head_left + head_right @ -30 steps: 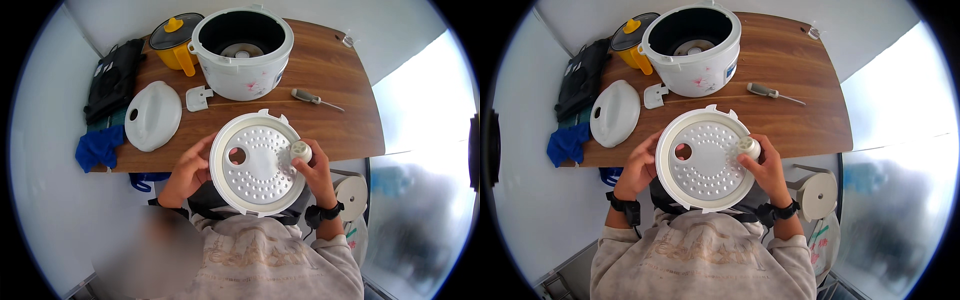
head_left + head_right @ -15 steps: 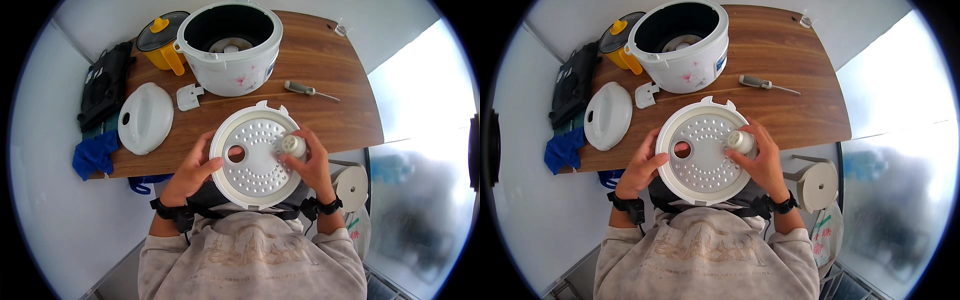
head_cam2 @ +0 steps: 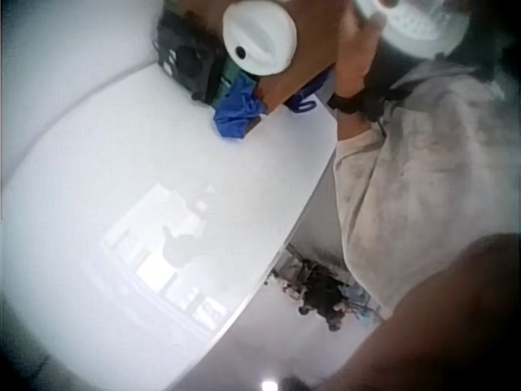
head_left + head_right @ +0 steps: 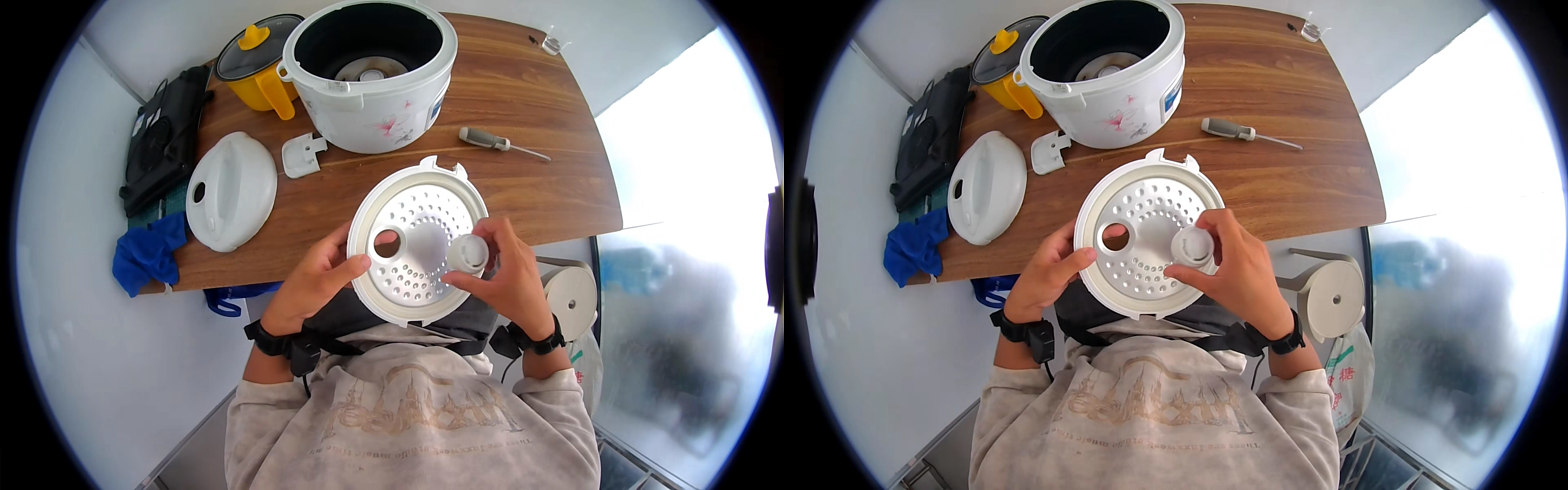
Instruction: The person assembles a small white plastic valve into a perforated lid component, then attaches the lid to a white rice cooker pot. They repeatedly remove and reattach the lid and valve, handling the parts by hand.
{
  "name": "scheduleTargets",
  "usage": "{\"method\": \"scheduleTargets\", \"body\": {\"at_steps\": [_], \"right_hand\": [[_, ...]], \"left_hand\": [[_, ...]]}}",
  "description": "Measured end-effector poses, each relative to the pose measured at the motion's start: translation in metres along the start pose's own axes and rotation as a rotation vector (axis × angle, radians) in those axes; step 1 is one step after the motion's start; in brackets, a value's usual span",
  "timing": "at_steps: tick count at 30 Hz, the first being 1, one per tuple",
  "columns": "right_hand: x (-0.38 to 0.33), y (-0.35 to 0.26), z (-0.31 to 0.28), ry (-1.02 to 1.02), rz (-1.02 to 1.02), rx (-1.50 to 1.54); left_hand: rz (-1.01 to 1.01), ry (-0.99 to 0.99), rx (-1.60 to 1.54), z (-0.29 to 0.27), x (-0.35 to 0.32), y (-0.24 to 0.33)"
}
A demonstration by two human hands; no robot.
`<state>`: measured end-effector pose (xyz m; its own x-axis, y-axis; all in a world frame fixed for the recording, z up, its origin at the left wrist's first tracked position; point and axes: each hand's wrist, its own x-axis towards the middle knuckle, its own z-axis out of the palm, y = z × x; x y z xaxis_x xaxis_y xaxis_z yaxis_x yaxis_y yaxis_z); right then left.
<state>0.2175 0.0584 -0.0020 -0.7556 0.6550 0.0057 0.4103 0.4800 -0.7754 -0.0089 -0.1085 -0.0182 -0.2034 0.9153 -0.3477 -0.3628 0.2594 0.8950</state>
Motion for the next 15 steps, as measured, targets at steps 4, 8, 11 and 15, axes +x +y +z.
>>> {"method": "scheduleTargets", "body": {"at_steps": [4,8,11,15], "right_hand": [[0.009,-0.002,0.007,0.014,-0.251,-0.041],[0.013,-0.008,0.016,-0.023,-0.246,0.051],[0.016,-0.012,0.019,-0.095,-0.254,0.024],[0.02,-0.022,0.027,-0.043,-0.283,-0.079]], "left_hand": [[0.026,-0.015,-0.032,-0.001,0.001,-0.005],[-0.012,-0.028,-0.021,0.001,-0.001,0.001],[0.009,-0.024,-0.029,0.0,0.0,-0.003],[0.002,-0.053,-0.031,0.0,0.003,-0.005]]}}
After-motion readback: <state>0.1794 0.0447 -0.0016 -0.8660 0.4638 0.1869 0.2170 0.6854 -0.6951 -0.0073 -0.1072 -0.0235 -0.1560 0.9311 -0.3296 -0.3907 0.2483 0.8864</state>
